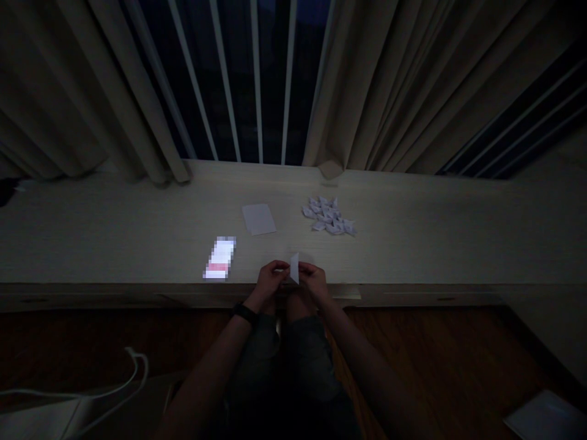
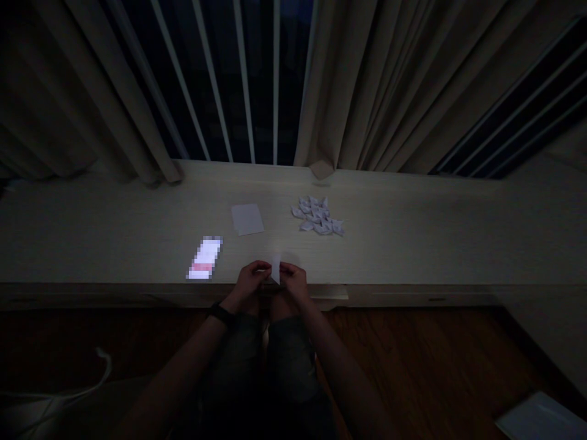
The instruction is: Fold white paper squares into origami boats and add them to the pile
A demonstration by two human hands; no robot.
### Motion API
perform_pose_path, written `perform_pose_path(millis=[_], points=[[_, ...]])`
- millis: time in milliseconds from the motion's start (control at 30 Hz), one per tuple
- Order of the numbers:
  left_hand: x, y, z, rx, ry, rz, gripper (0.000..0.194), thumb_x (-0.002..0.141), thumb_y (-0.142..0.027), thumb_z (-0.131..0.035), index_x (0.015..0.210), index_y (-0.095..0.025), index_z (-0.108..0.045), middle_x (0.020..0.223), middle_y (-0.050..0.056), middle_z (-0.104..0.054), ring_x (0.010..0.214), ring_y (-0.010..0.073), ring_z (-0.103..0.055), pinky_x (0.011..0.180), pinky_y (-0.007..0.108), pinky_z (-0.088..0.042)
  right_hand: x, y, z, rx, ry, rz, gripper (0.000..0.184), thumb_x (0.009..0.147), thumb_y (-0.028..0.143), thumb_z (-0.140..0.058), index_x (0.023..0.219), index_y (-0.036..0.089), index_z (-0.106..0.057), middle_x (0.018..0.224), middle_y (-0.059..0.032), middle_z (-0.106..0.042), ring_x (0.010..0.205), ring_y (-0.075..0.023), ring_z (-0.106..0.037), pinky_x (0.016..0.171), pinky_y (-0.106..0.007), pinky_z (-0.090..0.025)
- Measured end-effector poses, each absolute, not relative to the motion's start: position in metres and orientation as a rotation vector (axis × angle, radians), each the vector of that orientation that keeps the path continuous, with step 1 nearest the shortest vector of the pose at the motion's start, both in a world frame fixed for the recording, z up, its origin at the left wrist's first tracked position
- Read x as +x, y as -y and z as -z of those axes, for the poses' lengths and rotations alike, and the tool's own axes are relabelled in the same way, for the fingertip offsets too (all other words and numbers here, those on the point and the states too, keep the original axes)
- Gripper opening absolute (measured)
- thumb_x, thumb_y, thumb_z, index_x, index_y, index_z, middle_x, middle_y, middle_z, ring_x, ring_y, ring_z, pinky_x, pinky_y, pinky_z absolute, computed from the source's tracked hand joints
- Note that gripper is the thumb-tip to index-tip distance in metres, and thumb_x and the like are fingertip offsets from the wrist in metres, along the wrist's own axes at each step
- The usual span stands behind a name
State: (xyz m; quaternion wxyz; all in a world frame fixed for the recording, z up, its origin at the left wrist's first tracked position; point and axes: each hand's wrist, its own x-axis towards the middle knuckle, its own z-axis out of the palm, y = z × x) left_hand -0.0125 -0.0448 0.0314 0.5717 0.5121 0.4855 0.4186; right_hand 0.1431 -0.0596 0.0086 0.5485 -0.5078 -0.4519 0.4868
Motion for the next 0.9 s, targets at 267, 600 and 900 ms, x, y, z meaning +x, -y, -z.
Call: perform_pose_path(millis=[267,600,900], points=[[-0.01,0.05,-0.028,1.164,-1.087,-0.984,0.026,0.071,-0.034,-0.065,0.088,-0.016,-0.058,0.079,0.002,-0.062,0.055,0.0102,-0.054,0.041,0.019,-0.04,0.144,0.062,-0.01,-1.196,1.036,-1.182,0.032,0.061,0.024,-0.069,0.093,0.018,-0.072,0.089,-0.0058,-0.073,0.081,-0.0211,-0.067,0.077,-0.035,-0.053],[-0.006,0.05,-0.022,1.227,-1.129,-0.971,0.031,0.073,-0.038,-0.063,0.092,-0.014,-0.064,0.079,0.004,-0.065,0.053,0.0097,-0.051,0.043,0.02,-0.037,0.145,0.063,-0.01,-1.191,1.004,-1.197,0.032,0.06,0.023,-0.069,0.092,0.018,-0.072,0.088,-0.0055,-0.073,0.079,-0.0213,-0.068,0.075,-0.035,-0.053],[-0.015,0.052,-0.043,0.942,-0.924,-0.819,0.034,0.071,-0.033,-0.067,0.098,-0.011,-0.068,0.056,-0.003,-0.05,0.044,0.0041,-0.034,0.04,0.018,-0.02,0.145,0.061,-0.008,-1.259,1.174,-1.026,0.029,0.067,0.019,-0.06,0.094,0.018,-0.071,0.09,-0.0051,-0.073,0.08,-0.0191,-0.066,0.075,-0.032,-0.053]])
